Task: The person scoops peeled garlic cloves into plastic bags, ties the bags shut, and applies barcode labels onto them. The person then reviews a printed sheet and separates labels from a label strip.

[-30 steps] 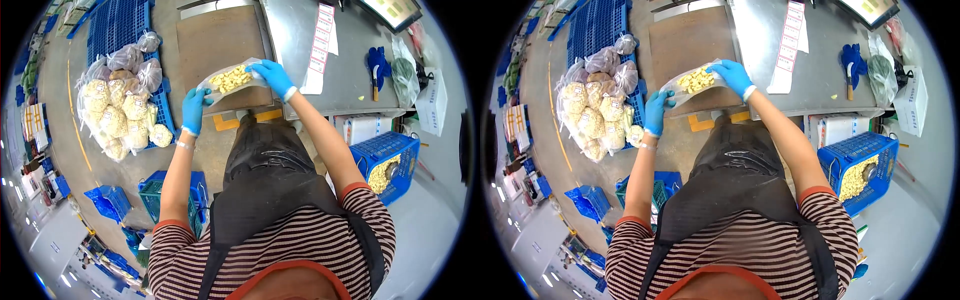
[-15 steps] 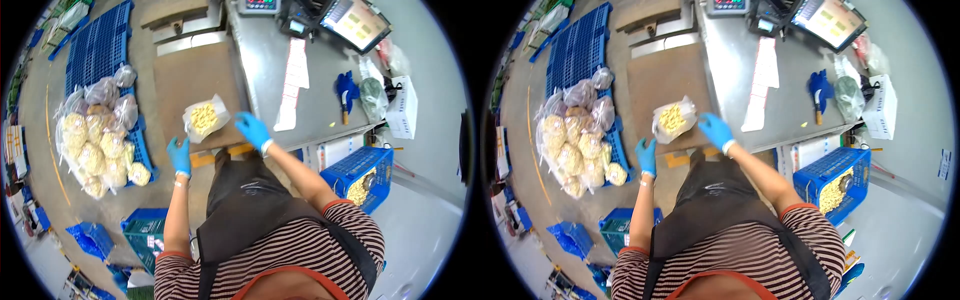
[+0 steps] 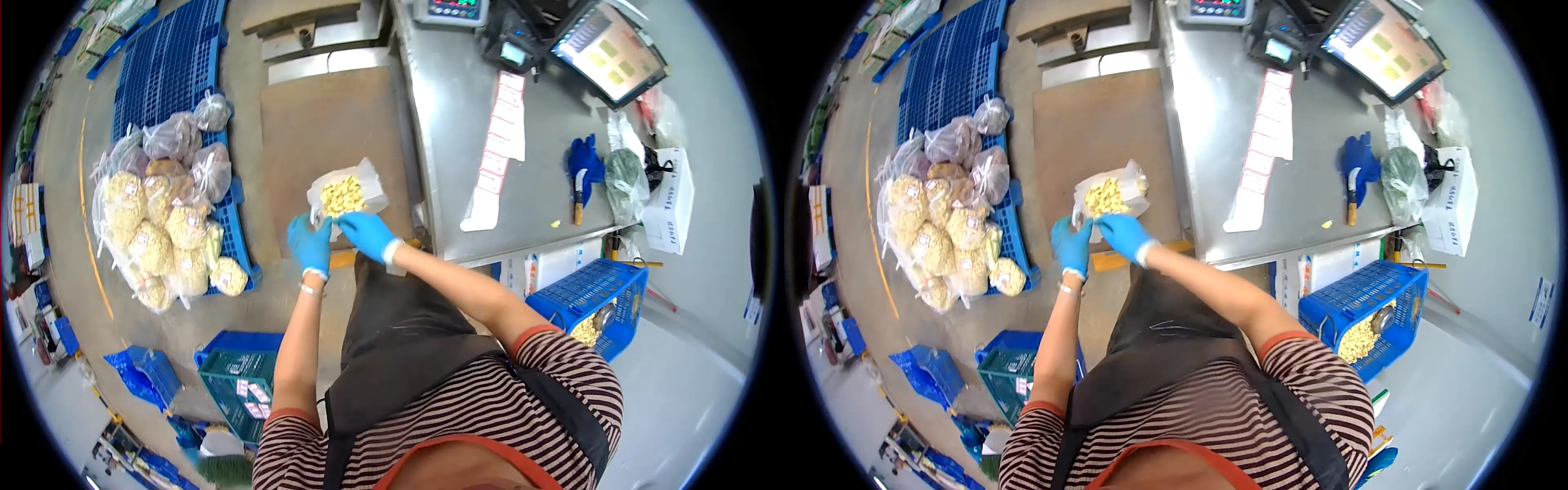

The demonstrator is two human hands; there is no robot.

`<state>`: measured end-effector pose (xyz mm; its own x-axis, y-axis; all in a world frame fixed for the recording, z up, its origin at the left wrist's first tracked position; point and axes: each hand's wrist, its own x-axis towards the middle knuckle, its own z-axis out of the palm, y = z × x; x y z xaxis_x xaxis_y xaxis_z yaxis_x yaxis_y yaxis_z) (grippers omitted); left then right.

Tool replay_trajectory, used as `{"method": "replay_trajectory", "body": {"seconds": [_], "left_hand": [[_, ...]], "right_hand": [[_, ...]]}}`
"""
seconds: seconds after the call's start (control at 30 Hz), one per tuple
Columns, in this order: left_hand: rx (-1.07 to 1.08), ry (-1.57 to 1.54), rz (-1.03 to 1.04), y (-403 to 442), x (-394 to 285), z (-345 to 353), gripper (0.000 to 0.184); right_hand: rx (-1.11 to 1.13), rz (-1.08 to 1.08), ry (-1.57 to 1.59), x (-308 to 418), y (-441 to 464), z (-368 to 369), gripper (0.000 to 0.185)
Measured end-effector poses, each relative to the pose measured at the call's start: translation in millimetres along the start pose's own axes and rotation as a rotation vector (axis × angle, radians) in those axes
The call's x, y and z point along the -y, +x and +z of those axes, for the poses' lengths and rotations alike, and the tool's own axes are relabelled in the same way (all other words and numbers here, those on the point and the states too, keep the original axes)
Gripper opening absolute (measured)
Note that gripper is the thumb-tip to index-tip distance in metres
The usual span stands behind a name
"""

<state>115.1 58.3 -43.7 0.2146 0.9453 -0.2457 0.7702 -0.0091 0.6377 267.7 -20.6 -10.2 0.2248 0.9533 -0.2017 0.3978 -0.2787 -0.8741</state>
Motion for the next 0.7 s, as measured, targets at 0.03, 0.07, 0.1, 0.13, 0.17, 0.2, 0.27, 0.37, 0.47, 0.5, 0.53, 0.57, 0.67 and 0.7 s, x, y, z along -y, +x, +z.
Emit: {"method": "replay_trajectory", "body": {"seconds": [0.03, 0.07, 0.1, 0.13, 0.17, 0.2, 0.27, 0.37, 0.47, 0.5, 0.53, 0.57, 0.67, 0.7], "left_hand": [[0.143, -0.051, -0.095, 14, 4, 5, 0.038], [0.142, -0.269, -0.162, 17, 0, 7, 0.026], [0.054, -0.302, -0.114, 19, 10, 16, 0.024], [-0.033, -0.337, -0.062, 23, 19, 26, 0.022], [-0.034, -0.388, -0.08, 24, 19, 26, 0.021], [-0.033, -0.441, -0.096, 23, 13, 20, 0.02], [-0.021, -0.521, -0.132, 21, 8, 16, 0.019], [0.018, -0.555, -0.157, 16, 13, 16, 0.018], [0.013, -0.56, -0.152, 13, -2, 10, 0.018], [0.029, -0.523, -0.147, 13, -4, 9, 0.02], [0.045, -0.487, -0.139, 13, -4, 7, 0.021], [0.061, -0.453, -0.128, 14, -4, 5, 0.022], [0.165, -0.381, -0.109, 12, -16, -14, 0.03], [0.225, -0.411, -0.105, 14, 5, -5, 0.039]], "right_hand": [[-0.004, -0.045, -0.049, -14, 29, 17, 0.021], [0.064, 0.008, -0.169, -37, 58, 36, 0.021], [0.149, 0.124, -0.319, -54, 84, 50, 0.021], [0.168, 0.157, -0.411, -81, 104, 68, 0.023], [0.1, 0.126, -0.504, -99, 109, 84, 0.024], [0.029, 0.096, -0.599, -112, 114, 94, 0.024], [-0.023, 0.185, -0.471, -120, 113, 95, 0.026], [-0.003, 0.367, -0.156, -123, 117, 83, 0.031], [0.051, 0.224, -0.095, -139, 120, 72, 0.038], [0.014, 0.355, 0.03, -159, 117, 95, 0.04], [-0.026, 0.483, 0.157, -176, 115, 110, 0.041], [0.109, 0.501, 0.139, -147, 111, 87, 0.042], [0.294, 0.431, 0.467, -109, 94, 53, 0.037], [0.269, 0.473, 0.517, -92, 84, 42, 0.031]]}}
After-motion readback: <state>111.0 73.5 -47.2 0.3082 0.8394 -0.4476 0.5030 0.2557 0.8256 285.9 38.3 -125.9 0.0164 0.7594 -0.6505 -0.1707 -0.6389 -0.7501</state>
